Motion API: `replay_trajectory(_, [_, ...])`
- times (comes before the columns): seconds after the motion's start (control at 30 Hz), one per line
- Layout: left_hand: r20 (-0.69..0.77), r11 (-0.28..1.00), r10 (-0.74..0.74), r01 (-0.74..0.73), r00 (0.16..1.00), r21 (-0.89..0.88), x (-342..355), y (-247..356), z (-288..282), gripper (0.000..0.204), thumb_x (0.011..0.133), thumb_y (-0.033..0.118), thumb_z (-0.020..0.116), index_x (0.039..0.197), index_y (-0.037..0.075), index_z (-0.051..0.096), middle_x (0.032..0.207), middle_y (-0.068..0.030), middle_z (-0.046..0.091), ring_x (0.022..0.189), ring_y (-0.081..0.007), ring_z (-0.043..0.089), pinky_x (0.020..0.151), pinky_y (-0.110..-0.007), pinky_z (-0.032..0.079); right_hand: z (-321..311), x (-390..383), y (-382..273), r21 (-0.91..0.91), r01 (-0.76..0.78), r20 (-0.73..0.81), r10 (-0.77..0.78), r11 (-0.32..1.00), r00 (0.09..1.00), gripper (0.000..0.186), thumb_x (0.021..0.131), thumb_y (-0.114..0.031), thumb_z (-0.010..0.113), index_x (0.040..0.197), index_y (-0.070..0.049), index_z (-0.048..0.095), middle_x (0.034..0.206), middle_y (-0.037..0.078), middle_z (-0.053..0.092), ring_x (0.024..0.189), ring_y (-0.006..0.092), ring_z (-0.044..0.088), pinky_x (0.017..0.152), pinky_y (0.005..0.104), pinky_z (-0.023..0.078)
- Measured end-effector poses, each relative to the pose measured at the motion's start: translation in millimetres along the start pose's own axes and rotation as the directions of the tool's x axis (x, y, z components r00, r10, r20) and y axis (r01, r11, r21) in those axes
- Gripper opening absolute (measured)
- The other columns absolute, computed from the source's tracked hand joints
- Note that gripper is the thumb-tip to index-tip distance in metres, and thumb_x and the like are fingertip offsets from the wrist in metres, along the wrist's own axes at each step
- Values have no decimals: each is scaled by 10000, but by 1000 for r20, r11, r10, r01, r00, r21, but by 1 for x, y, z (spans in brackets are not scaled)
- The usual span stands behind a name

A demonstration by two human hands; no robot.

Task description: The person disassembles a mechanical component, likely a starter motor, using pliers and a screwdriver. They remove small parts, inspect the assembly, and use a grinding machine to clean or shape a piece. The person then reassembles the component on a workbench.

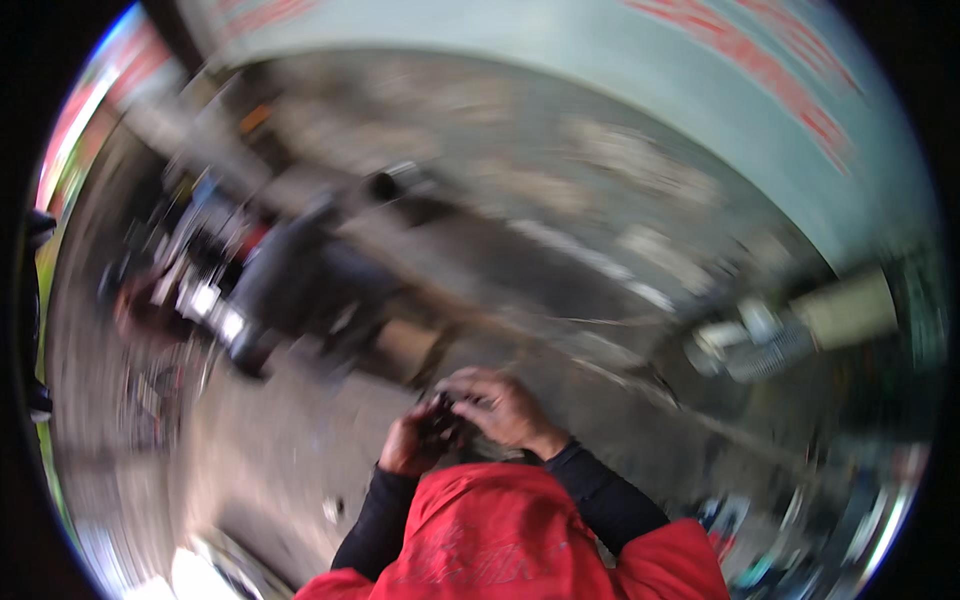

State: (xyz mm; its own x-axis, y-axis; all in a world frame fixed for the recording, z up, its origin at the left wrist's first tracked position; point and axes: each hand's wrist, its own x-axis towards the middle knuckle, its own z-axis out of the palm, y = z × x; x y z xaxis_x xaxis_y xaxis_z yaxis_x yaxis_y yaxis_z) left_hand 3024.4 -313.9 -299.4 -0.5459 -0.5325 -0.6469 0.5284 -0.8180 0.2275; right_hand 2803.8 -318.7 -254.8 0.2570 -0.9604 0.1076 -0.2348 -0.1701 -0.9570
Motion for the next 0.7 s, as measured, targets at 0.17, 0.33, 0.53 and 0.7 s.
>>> replay_trajectory(0.17, [94,788,-414,305,905,536,88,-149,160,346,1089,348,534,1270,79,656,1127,-115,744,1010,-288,734,844,-487,604,-170,-194,-4,-164,-117,-365,50,979,929,199,947,-96,750,1138,-45,771,1171,151,734,1044,340,724,934,416,584])
replay_trajectory(0.33, [129,541,-682,379,720,750,139,-335,313,368,1101,359,515,1264,57,647,1134,-123,731,1011,-305,736,863,-497,608,-272,-387,-13,297,-51,-847,288,954,447,193,1028,-85,718,1202,-2,730,1010,55,753,934,152,724,808,314,588])
replay_trajectory(0.53, [165,456,-835,492,524,742,185,-503,449,399,1152,365,430,1247,37,636,1168,-143,705,1073,-357,735,927,-522,616,-364,-537,-26,359,85,-933,354,929,69,222,1023,-86,733,1201,44,700,1004,61,718,863,133,688,737,291,568])
replay_trajectory(0.7, [99,414,-839,511,534,753,249,-641,533,373,1110,334,497,1221,20,666,1135,-160,748,1047,-365,747,914,-544,625,-483,-625,17,316,115,-949,310,942,62,237,1035,-56,714,1254,35,713,1068,62,750,918,122,689,807,293,574])
